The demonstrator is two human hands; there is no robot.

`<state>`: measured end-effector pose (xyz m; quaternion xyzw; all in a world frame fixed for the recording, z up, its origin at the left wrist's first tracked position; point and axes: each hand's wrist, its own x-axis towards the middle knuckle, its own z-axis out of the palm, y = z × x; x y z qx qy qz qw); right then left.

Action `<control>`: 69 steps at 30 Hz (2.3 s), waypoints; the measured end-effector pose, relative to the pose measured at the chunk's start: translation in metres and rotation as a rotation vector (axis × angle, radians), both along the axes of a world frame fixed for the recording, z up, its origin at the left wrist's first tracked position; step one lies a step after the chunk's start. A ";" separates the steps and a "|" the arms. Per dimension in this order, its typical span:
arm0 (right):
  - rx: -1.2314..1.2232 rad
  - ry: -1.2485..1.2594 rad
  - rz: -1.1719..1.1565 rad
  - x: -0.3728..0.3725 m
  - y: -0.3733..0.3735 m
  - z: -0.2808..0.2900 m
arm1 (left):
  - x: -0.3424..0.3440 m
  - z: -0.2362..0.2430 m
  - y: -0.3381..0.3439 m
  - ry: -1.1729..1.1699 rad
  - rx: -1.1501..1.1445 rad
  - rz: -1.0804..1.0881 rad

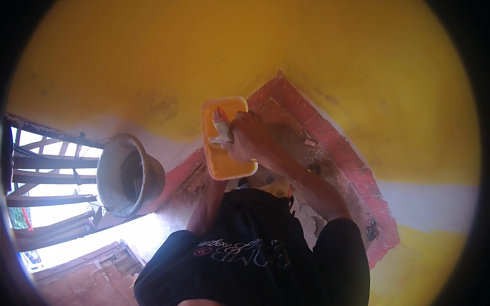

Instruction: The person paints the upper corner of a wall yellow using a brush, then adds water from a cup into a container of yellow paint and stirs it before continuing to paint.

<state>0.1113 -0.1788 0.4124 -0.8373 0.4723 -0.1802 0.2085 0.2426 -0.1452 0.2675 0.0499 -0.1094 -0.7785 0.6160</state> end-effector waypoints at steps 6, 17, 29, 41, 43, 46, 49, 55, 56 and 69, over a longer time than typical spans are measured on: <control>-0.023 -0.063 -0.138 0.007 -0.005 -0.008 | 0.001 -0.012 0.002 0.002 -0.030 0.008; -0.038 -0.154 -0.306 0.014 -0.010 -0.006 | -0.001 -0.017 0.010 -0.014 -0.082 0.026; -0.365 0.025 -0.070 0.004 -0.017 0.004 | -0.001 0.003 0.010 -0.011 -0.136 0.027; -0.331 0.070 -0.178 0.002 0.026 -0.008 | -0.005 -0.019 0.007 0.026 0.011 -0.030; -0.306 0.061 -0.179 0.004 0.034 -0.003 | -0.003 -0.037 0.002 0.018 0.002 -0.043; -0.244 0.051 -0.195 -0.001 0.042 0.004 | -0.005 -0.028 0.001 0.103 0.009 -0.058; -0.193 -0.015 -0.178 -0.002 0.046 0.005 | -0.001 -0.036 -0.003 0.211 0.085 -0.102; -0.133 -0.032 -0.121 -0.007 0.046 0.006 | 0.001 -0.028 -0.005 0.061 0.064 -0.001; -0.141 -0.040 -0.109 -0.007 0.045 0.005 | 0.002 -0.028 -0.005 0.058 0.072 -0.007; -0.047 -0.017 0.093 -0.012 0.033 0.002 | 0.003 -0.020 -0.010 0.044 0.053 -0.029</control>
